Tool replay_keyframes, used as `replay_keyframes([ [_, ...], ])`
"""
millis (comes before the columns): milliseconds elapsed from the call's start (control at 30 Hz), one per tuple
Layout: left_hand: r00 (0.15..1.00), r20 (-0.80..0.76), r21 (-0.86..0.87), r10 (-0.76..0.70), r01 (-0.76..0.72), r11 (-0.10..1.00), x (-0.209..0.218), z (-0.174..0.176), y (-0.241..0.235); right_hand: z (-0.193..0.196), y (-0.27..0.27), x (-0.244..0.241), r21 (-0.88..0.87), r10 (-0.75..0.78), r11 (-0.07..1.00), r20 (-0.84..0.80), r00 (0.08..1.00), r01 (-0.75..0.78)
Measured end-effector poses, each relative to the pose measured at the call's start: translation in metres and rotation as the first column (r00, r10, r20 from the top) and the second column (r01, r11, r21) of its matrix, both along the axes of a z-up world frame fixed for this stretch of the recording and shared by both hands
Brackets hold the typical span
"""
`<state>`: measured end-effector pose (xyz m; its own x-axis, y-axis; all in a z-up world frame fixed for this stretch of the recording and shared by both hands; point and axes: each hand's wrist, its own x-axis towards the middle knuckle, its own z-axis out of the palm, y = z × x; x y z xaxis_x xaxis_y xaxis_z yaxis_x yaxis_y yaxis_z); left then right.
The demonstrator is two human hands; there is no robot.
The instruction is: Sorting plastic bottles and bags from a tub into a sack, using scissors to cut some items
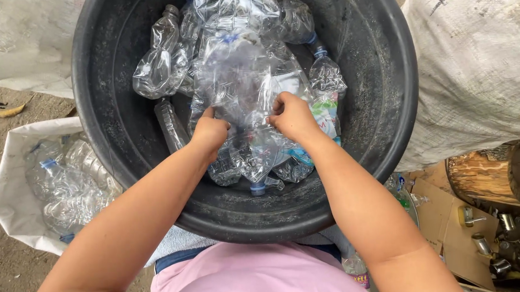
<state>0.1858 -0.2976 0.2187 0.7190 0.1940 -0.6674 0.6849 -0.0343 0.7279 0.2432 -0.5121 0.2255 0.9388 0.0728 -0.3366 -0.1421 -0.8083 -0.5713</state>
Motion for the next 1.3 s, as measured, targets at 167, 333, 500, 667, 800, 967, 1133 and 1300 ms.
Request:
replay_keyframes([
  [167,0.969,0.229,0.001,0.097,-0.1,0.995,-0.012,0.033,-0.003,0.053,0.001,-0.015,0.389,-0.111,0.917,0.028,0.993,0.092],
  [333,0.821,0.429,-0.187,0.378,-0.329,0.926,-0.025,0.107,0.007,0.115,0.017,-0.027,0.543,-0.21,0.832,0.115,0.971,0.116],
  [500,0.645,0.642,-0.294,0.415,-0.293,0.91,-0.047,0.153,0.051,0.179,0.053,-0.05,0.753,-0.21,0.658,0.193,0.958,-0.008],
  [667,0.482,0.835,-0.113,0.264,-0.32,0.941,-0.114,0.188,0.128,0.212,0.123,-0.09,0.827,0.018,0.54,0.175,0.984,-0.156],
  [800,0.621,0.696,-0.003,0.36,-0.5,0.866,-0.186,0.198,0.194,0.209,0.199,-0.134,0.856,0.266,0.458,0.127,0.956,-0.241],
  [967,0.673,0.499,0.071,0.546,-0.659,0.749,-0.266,0.109,0.249,0.14,0.286,-0.183,0.711,0.38,0.676,-0.115,0.918,-0.191],
  [1133,0.608,0.364,-0.006,0.705,-0.756,0.654,-0.299,-0.018,0.265,0.052,0.331,-0.203,0.488,0.382,0.844,-0.257,0.887,-0.222],
  [1300,0.628,0.363,0.048,0.689,-0.751,0.659,-0.295,-0.083,0.262,-0.026,0.329,-0.183,0.239,0.41,0.902,-0.204,0.889,-0.36],
])
